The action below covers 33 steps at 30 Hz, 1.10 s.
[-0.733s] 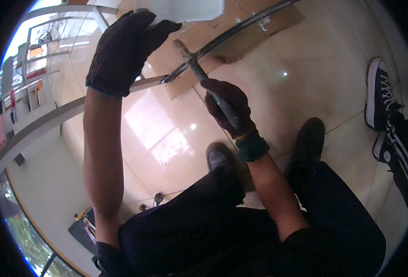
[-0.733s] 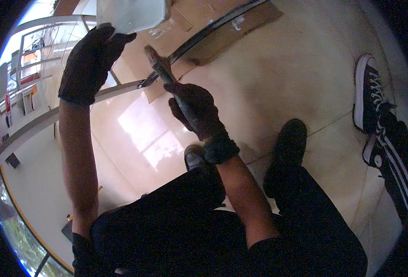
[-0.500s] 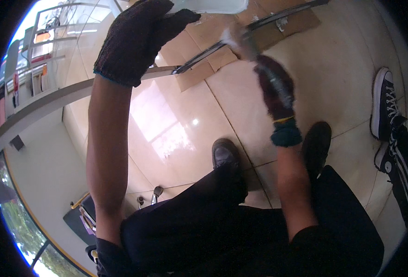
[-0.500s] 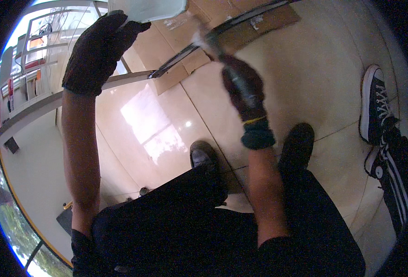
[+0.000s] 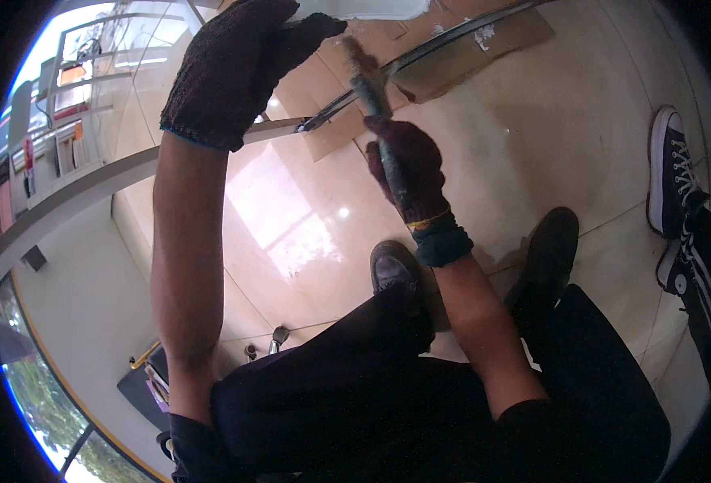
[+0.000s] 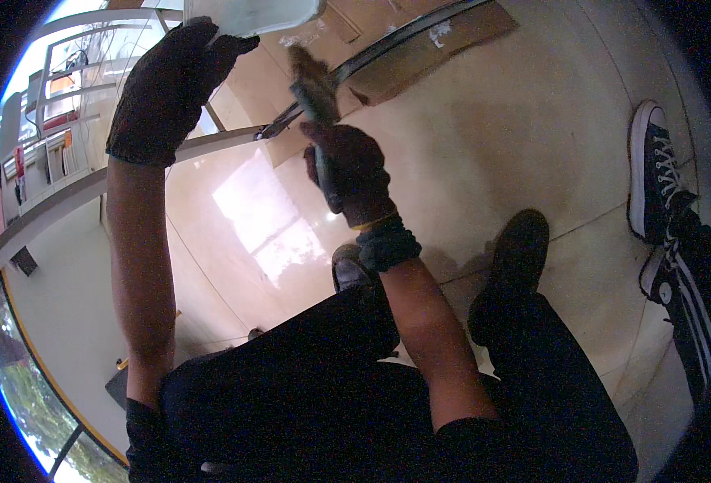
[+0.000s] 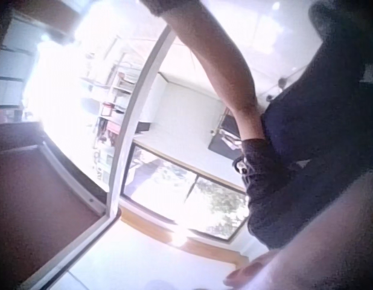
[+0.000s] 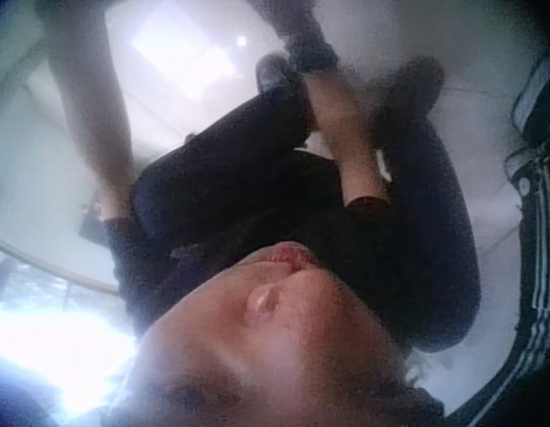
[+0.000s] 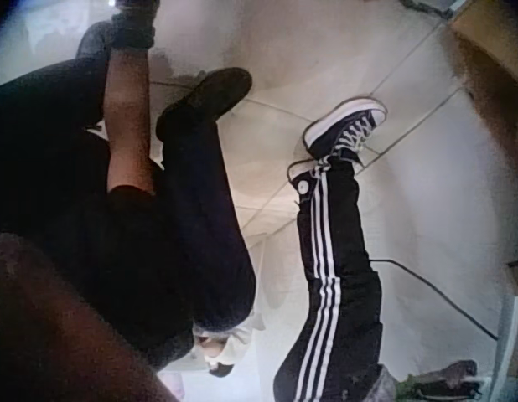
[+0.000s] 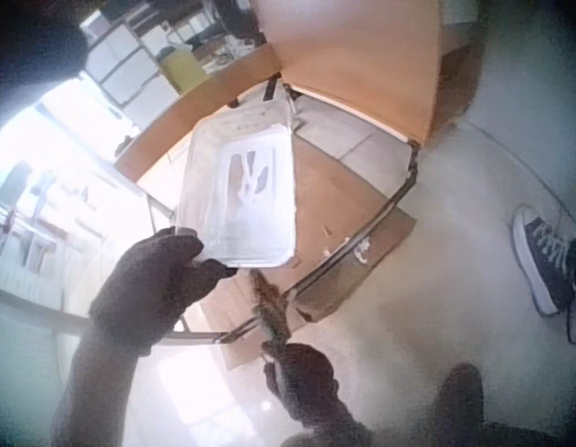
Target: The person sits on the floor and paints a white metal frame using a paintbrush and a small container of white paint. They repeatedly dip the brush into the paint and apply it to the frame's edges and surfaces.
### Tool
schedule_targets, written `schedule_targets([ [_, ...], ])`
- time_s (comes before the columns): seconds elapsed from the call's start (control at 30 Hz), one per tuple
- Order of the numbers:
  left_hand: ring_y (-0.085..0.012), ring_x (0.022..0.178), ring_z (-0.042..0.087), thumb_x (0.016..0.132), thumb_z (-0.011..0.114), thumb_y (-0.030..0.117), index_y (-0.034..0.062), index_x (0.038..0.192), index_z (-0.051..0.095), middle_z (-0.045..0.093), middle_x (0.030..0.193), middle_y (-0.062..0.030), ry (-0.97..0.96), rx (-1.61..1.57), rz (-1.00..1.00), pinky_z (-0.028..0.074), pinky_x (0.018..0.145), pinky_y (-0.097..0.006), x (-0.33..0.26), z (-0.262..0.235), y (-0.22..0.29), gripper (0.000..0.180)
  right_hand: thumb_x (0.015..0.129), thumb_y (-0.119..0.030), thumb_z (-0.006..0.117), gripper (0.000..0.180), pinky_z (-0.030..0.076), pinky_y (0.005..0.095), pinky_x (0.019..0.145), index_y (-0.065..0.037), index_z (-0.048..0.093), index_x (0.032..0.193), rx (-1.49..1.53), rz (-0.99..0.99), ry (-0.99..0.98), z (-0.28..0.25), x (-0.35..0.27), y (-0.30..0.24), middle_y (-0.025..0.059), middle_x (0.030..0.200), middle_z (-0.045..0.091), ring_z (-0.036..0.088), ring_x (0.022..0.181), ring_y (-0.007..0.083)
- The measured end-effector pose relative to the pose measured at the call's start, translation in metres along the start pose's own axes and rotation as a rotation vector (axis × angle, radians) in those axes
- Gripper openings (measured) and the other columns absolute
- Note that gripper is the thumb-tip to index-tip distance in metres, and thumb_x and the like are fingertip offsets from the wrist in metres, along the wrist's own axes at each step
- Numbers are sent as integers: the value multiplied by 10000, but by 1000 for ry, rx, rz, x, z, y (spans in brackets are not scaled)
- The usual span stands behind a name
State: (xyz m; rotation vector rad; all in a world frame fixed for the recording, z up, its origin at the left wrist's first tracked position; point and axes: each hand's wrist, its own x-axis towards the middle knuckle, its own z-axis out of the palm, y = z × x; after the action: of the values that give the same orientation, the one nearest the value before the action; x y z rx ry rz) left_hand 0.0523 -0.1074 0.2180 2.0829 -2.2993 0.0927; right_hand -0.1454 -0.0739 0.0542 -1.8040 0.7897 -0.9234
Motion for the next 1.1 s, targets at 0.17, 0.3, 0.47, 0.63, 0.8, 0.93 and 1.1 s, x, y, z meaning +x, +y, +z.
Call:
schedule_targets([
  [0.17,-213,947,646,904,591,234,66,1047,639,659,1033,-130,-34,-591,-370,514,853,-328,-4,7,2,225,761,-102,643,326,485,414,652,-93,598,1084,81,-217,-17,-9,-6,8,118,844,626,592,721,304],
  [0.3,-271,834,624,870,619,237,83,927,652,625,915,-126,62,-696,-327,501,738,-357,-1,0,8,167,831,-121,625,267,501,359,727,-56,607,1089,33,18,141,-42,-8,29,115,933,652,625,808,246],
  [0.47,-285,647,606,789,709,145,-15,826,594,583,719,-161,65,-601,-231,464,558,-359,7,-8,13,200,874,-118,611,277,528,288,682,-37,556,1133,557,441,296,-71,-3,18,85,950,636,647,897,211],
  [0.63,-279,640,602,773,720,119,-7,801,587,574,710,-150,124,-437,-85,463,564,-352,13,-22,15,185,905,-92,564,248,557,321,671,-61,530,1149,723,373,83,-74,-4,-9,123,1028,618,649,931,253],
  [0.8,-291,638,578,751,740,125,6,765,577,552,674,-137,196,-427,-70,447,565,-362,12,-18,7,202,894,-53,498,274,557,355,727,-123,528,1158,585,163,-342,-80,-1,-21,155,1146,540,577,1084,284],
  [0.93,-318,662,563,733,752,142,26,702,575,563,676,-141,229,-379,-37,444,583,-392,11,-24,6,214,867,-28,503,340,560,378,773,-126,521,1192,397,225,-604,-80,-2,-24,138,1162,521,567,1105,260],
  [1.1,-271,881,615,891,577,260,180,1001,689,636,968,-85,59,79,28,518,752,-355,-1,-3,-12,176,810,-15,582,390,566,356,749,-77,509,1188,548,443,-567,-76,-9,-5,111,1104,528,599,980,214],
])
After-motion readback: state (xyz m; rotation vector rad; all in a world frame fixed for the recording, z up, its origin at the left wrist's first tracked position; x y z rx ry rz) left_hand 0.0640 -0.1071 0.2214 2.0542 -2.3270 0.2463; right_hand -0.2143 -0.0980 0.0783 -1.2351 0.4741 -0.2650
